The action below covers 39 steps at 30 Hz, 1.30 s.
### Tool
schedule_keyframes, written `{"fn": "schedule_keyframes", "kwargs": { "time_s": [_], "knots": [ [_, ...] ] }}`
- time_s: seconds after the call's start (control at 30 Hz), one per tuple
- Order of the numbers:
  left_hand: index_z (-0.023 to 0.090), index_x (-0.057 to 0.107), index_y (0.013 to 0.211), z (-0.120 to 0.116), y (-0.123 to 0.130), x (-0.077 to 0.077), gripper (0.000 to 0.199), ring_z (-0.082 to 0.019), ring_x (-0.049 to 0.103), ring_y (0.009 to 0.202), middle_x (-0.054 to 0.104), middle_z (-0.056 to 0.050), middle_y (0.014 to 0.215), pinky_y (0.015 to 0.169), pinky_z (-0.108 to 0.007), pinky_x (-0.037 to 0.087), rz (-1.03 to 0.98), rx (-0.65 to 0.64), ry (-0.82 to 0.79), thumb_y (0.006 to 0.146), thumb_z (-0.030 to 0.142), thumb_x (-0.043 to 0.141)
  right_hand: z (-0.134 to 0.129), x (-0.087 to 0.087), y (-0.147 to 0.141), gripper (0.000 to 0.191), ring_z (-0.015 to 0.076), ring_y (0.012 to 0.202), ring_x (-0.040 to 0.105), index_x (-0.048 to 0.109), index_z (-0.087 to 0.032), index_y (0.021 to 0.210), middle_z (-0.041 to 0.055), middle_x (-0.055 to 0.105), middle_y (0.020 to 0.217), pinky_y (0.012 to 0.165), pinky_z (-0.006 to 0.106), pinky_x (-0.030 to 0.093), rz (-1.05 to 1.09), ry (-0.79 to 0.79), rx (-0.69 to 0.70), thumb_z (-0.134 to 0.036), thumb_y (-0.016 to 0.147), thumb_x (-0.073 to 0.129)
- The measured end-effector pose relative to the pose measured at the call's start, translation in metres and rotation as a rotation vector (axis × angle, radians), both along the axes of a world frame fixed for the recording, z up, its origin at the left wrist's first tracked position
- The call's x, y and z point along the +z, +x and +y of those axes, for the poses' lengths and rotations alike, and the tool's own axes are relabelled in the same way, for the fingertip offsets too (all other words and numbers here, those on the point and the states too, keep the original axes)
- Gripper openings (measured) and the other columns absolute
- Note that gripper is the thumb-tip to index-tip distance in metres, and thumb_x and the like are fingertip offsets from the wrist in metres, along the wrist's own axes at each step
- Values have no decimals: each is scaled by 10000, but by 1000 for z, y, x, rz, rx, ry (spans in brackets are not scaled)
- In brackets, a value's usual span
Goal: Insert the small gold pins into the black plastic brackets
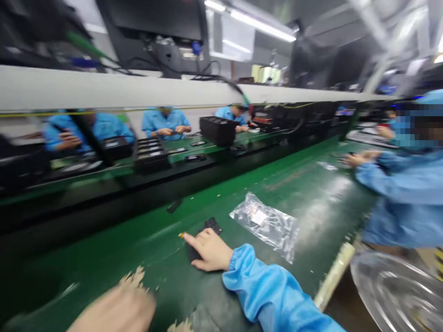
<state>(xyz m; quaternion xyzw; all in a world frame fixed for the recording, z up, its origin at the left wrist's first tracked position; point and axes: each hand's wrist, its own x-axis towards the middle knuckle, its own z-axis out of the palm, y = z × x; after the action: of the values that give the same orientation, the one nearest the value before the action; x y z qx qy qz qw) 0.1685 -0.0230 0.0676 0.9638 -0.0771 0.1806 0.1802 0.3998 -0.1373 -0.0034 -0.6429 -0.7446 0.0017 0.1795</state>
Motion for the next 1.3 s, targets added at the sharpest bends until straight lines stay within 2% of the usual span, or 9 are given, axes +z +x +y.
{"fn": "schedule_keyframes", "kwargs": {
  "time_s": [0.13,0.2,0.37,0.53,0.67,0.8,0.87,1.0,1.3],
  "knots": [
    [182,648,904,62,57,8,163,-198,574,917,625,-74,945,859,-362,463,434,593,52,839,199,499,2,-6,5,867,273,996,500,121,-110,1433,143,583,1078,897,441,340,91,44,43,-299,735,599],
    [138,637,928,93,93,3,159,-200,584,920,617,-101,988,855,-370,471,492,740,17,832,221,542,2,-8,6,884,278,995,496,92,-126,1440,140,577,1080,899,455,345,122,57,52,-268,729,598],
    [150,512,1165,109,165,-26,342,-207,564,1001,544,-94,1170,832,-421,493,498,889,-79,867,319,518,0,-11,4,902,282,971,511,64,-136,1447,138,590,1064,895,473,363,166,89,41,-248,728,596],
    [147,519,1155,100,184,-26,333,-206,567,995,550,-94,1160,829,-417,495,468,912,-268,866,312,522,2,-10,5,868,282,935,522,172,-110,1431,136,612,1011,876,474,389,200,137,41,-257,709,631],
    [144,517,1155,95,161,1,331,-197,580,967,566,-90,1130,814,-404,504,376,885,-541,863,300,529,0,-6,6,784,281,937,527,262,-132,1400,126,614,1002,855,473,409,262,189,52,-267,721,631],
    [153,360,1307,51,91,21,486,-147,607,951,596,-88,1084,837,-309,500,195,808,-865,844,160,508,-3,3,-5,407,238,906,541,457,-180,1234,103,583,961,802,416,448,397,259,26,-251,837,512],
    [184,386,1280,18,51,22,456,-131,607,947,597,-60,1049,830,-282,502,86,768,-1020,837,180,493,-3,11,-17,202,207,881,544,536,-193,1057,82,559,915,777,371,462,480,295,14,-243,873,469],
    [160,562,903,-38,4,9,235,-98,599,767,586,0,828,667,-206,499,-327,659,-1640,707,229,672,2,32,-47,77,170,810,539,525,-194,770,31,529,797,735,328,456,732,365,45,-215,843,538],
    [128,547,833,-75,-4,-17,191,-64,545,427,578,25,603,440,-178,440,-334,803,-1373,750,280,625,-9,55,-89,106,114,692,581,492,-188,728,14,609,794,615,242,484,1028,164,26,-154,818,535]
  ]
}}
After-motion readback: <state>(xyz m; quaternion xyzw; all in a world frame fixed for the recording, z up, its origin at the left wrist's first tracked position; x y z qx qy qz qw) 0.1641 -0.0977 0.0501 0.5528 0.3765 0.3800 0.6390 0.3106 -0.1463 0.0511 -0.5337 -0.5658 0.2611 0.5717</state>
